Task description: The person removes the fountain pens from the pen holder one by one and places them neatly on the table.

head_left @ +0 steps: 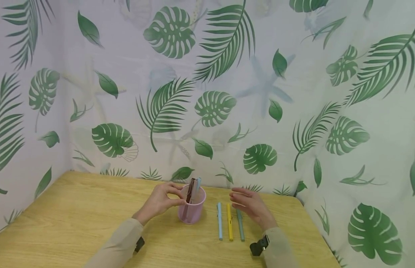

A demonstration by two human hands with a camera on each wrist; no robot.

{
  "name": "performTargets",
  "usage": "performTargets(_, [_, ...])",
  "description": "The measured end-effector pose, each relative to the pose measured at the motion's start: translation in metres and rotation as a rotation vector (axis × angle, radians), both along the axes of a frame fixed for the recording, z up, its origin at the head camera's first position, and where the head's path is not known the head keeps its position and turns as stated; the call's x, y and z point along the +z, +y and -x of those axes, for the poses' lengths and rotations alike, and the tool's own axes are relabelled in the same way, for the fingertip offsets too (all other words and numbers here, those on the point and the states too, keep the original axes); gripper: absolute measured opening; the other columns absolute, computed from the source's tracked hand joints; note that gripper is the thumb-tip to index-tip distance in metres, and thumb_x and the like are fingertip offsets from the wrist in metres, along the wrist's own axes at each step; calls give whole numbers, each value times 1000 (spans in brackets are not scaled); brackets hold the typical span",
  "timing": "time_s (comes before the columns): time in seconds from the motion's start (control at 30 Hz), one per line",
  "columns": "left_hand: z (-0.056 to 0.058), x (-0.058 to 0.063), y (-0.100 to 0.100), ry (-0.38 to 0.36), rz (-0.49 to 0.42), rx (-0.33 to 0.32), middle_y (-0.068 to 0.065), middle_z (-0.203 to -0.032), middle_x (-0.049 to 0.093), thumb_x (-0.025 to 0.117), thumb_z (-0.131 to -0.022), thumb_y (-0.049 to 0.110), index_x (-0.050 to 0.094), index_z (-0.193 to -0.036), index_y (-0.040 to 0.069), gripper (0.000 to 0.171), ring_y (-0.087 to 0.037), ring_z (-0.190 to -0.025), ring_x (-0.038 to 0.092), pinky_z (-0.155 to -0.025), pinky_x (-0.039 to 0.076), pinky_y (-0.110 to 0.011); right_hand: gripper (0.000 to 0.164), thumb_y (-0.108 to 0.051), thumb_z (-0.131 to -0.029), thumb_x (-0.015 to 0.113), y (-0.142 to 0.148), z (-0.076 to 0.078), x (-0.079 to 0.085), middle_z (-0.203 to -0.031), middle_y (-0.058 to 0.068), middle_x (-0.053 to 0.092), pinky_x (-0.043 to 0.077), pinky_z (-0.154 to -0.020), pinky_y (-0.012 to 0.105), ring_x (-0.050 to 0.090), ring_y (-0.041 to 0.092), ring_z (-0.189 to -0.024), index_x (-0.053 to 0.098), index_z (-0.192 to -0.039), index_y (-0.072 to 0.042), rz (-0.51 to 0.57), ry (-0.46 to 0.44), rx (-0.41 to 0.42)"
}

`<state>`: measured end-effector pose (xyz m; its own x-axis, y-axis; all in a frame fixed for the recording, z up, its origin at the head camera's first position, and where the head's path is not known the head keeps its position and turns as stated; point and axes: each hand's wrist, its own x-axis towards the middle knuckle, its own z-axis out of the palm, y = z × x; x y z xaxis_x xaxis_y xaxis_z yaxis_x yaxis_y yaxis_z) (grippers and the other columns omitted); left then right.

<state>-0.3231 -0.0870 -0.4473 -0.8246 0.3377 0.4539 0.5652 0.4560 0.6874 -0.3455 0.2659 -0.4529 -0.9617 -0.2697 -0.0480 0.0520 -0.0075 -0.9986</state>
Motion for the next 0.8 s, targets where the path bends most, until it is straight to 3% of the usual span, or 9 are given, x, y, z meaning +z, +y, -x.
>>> performTargets(0.27, [1, 2, -1, 13, 16, 9, -7, -112, 71, 83, -77, 30, 78, -82, 18, 14, -26, -105, 65, -91, 53, -45, 55, -15, -97, 63, -22, -2, 9, -120, 3, 67, 54, -94, 32, 64, 16, -110, 42, -142, 6, 32, -13, -1])
performTargets(0.5, [2, 0, 0, 2, -1, 6, -8, -112, 70, 83, -76, 29, 78, -82, 18, 13, -26, -105, 65, -91, 53, -46, 49, -9, -96, 62, -45, -5, 10, -118, 5, 69, 55, -93, 33, 66, 14, -106, 45, -137, 11, 72, 18, 14])
performTargets(0.8, [1, -2, 1, 15, 10, 22, -9, -112, 71, 84, -76, 28, 78, -80, 19, 12, -27, -104, 65, -92, 52, -47, 36, -3, -96, 60, -73, -7, 7, -102, -2, 71, 55, -91, 30, 68, 11, -99, 53, -129, 9, 137, 86, -7])
